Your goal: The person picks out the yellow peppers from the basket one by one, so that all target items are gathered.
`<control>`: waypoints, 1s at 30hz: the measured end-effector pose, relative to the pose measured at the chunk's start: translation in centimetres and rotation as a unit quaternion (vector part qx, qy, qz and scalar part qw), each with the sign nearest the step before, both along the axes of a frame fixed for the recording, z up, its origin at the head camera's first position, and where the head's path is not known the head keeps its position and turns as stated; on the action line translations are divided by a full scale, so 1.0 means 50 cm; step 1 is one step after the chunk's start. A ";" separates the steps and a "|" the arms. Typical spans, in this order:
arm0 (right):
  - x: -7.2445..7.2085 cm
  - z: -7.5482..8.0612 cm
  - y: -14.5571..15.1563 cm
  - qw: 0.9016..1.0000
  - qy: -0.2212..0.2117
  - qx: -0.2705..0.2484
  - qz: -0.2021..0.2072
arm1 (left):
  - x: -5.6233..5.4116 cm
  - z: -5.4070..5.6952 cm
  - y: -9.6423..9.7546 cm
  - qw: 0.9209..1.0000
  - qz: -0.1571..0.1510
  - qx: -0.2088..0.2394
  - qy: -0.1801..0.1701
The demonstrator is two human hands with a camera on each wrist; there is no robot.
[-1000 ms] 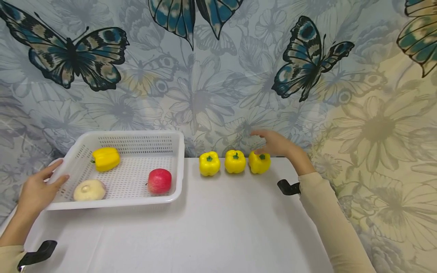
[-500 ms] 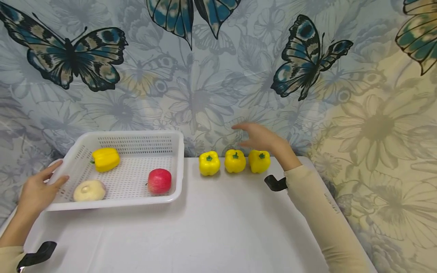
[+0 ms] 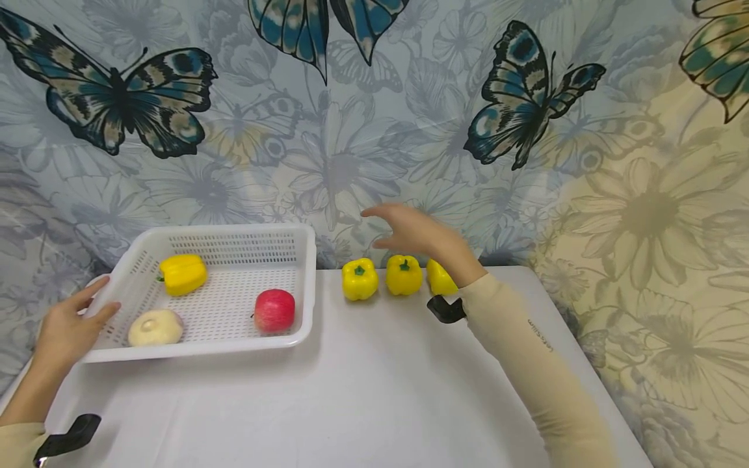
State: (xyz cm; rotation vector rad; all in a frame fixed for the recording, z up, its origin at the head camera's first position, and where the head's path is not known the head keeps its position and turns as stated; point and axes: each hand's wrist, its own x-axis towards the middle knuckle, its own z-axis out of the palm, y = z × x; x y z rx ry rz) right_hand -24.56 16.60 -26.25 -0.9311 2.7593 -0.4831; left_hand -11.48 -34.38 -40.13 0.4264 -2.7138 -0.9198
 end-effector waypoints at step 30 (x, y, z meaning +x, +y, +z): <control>-0.009 -0.046 -0.254 0.998 0.031 0.000 0.061 | -0.005 -0.006 -0.008 1.000 0.002 0.005 -0.007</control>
